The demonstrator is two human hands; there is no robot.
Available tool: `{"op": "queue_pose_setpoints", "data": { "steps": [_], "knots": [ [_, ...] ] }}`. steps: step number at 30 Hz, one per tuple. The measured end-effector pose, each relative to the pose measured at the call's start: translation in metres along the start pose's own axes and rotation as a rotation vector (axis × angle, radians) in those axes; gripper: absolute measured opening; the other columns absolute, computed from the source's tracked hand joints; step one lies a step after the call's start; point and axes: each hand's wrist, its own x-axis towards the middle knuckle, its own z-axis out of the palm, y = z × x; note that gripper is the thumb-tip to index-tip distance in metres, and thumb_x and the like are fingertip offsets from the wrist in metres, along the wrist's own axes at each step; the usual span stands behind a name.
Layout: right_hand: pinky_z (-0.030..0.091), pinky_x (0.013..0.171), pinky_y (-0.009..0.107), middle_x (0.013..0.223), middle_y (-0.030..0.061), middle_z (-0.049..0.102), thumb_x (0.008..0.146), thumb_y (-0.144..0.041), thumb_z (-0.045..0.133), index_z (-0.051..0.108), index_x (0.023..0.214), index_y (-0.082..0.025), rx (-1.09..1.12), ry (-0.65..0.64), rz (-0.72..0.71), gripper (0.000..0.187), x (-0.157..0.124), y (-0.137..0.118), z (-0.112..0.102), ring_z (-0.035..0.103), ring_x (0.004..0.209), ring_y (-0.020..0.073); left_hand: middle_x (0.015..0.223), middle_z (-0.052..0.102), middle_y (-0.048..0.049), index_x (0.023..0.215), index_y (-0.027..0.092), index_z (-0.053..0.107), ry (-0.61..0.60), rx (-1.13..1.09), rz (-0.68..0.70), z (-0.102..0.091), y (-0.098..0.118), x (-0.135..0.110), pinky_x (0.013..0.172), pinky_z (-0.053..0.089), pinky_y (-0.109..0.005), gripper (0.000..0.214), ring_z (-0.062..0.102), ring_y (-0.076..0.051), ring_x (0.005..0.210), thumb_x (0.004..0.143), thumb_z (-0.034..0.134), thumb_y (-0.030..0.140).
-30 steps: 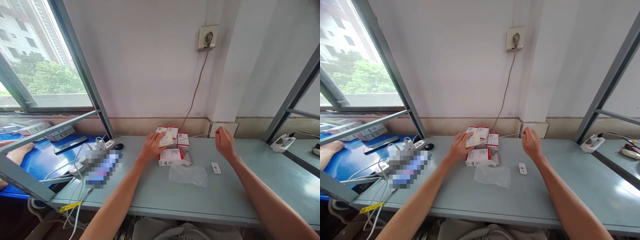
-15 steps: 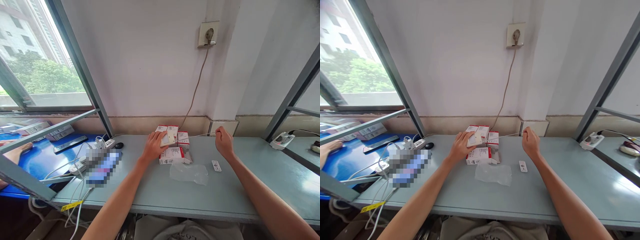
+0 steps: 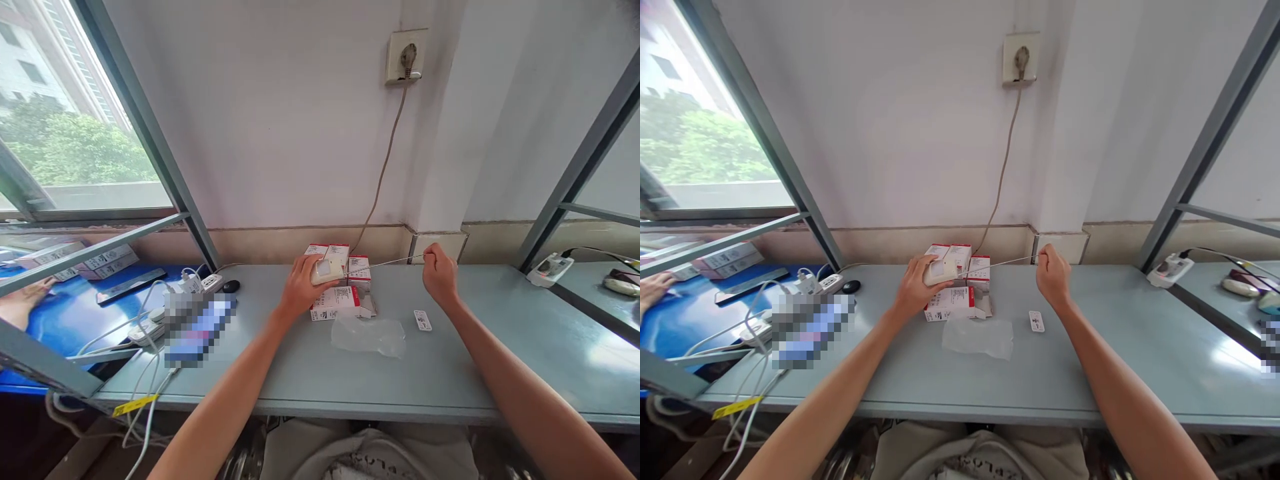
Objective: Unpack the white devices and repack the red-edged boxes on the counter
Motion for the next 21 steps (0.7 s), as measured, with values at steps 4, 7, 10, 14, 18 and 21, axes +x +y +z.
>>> {"op": "queue_pose_setpoints", "data": {
  "steps": [4,7,10,14,18,21],
  "knots": [
    [0.028,0.065,0.034,0.060,-0.0025,0.046,0.094,-0.025,0.038,0.046,0.078,-0.027,0.039,-0.033,0.047,0.018,-0.001,-0.002,0.005,0.043,0.059,0.0204,0.114,0.075,-0.0079,0.128,0.025,0.066,0.017,-0.161,-0.307,0.002,0.002,0.003,0.083,0.059,-0.034,0.067,0.073,-0.024,0.098,0.079,0.092,0.063],
    [0.028,0.065,0.034,0.061,-0.0015,0.049,0.093,-0.026,0.038,0.047,0.077,-0.027,0.047,-0.049,0.063,0.018,-0.003,-0.003,0.010,0.045,0.060,0.0212,0.094,0.075,-0.0037,0.115,0.024,0.071,0.022,-0.312,-0.548,0.003,0.005,0.005,0.065,0.053,-0.028,0.057,0.070,-0.019,0.077,0.080,0.088,0.066],
    [0.029,0.066,0.034,0.062,-0.0009,0.051,0.093,-0.026,0.038,0.047,0.078,-0.027,0.045,-0.050,0.057,0.018,-0.004,-0.004,0.012,0.047,0.061,0.0215,0.084,0.073,-0.0030,0.103,0.022,0.073,0.062,-0.464,-0.671,0.006,0.005,0.008,0.054,0.049,-0.025,0.052,0.065,-0.017,0.067,0.084,0.082,0.070],
    [0.031,0.066,0.034,0.063,-0.0009,0.051,0.094,-0.026,0.039,0.047,0.078,-0.028,0.047,-0.041,0.013,0.017,-0.007,-0.007,0.013,0.047,0.061,0.0211,0.070,0.064,-0.0015,0.086,0.020,0.070,0.163,-0.621,-0.785,0.009,0.004,0.011,0.043,0.041,-0.023,0.058,0.057,-0.013,0.056,0.088,0.071,0.078],
    [0.033,0.067,0.034,0.065,-0.0002,0.054,0.093,-0.025,0.039,0.047,0.078,-0.028,0.036,-0.032,-0.032,0.017,-0.008,-0.010,0.013,0.049,0.063,0.0210,0.062,0.054,0.0017,0.078,0.022,0.064,0.237,-0.718,-0.865,0.008,0.005,0.014,0.035,0.030,-0.022,0.061,0.045,-0.010,0.047,0.085,0.072,0.082],
    [0.034,0.068,0.033,0.067,0.0003,0.058,0.093,-0.024,0.039,0.048,0.080,-0.027,0.040,-0.018,-0.020,0.017,-0.009,-0.011,0.011,0.051,0.064,0.0207,0.062,0.052,0.0024,0.080,0.022,0.066,0.245,-0.701,-0.830,0.006,0.006,0.014,0.035,0.031,-0.021,0.063,0.043,-0.009,0.048,0.085,0.071,0.084]
  ]
}}
